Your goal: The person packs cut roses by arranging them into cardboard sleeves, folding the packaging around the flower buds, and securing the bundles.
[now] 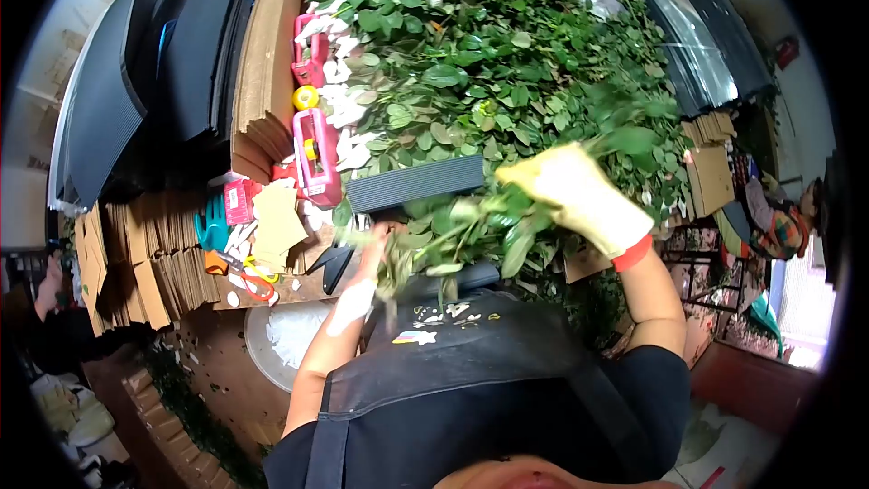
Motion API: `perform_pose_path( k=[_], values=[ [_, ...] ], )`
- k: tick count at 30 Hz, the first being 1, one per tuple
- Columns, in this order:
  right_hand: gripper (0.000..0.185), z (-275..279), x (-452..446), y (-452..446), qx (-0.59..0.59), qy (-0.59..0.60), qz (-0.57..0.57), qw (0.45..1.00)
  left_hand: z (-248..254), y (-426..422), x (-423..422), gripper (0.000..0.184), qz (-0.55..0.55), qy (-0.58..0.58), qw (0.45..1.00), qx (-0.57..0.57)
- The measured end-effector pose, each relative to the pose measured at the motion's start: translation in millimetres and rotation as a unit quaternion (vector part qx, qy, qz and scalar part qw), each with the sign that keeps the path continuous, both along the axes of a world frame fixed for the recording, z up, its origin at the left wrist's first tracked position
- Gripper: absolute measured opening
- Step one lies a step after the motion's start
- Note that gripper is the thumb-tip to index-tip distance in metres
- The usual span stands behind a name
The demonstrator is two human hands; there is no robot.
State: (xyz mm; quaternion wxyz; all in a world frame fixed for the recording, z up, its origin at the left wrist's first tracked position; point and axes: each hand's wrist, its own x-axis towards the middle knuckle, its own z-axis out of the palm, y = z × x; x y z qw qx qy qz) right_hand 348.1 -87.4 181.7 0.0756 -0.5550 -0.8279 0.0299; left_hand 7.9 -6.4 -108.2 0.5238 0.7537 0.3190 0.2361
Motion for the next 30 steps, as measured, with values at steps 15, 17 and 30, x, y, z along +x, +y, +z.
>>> perform_pose_path(
  k=[15, 17, 30],
  values=[
    [0.040, -178.9, 22.4, -19.5, -0.425, -0.108, -0.202, 0.876, 13.5, 2.2, 6.4, 0.056, 0.036, 0.067, 0.992, 0.097],
    [0.051, -146.3, 31.1, -3.5, -0.481, -0.047, -0.253, 0.838, 21.9, -0.7, 9.2, 0.056, 0.053, 0.081, 0.993, 0.068],
    [0.024, -166.9, 54.0, 247.3, -0.082, -0.156, -0.292, 0.940, 18.9, -1.5, 6.1, 0.058, 0.059, 0.128, 0.989, 0.054]
  ],
)
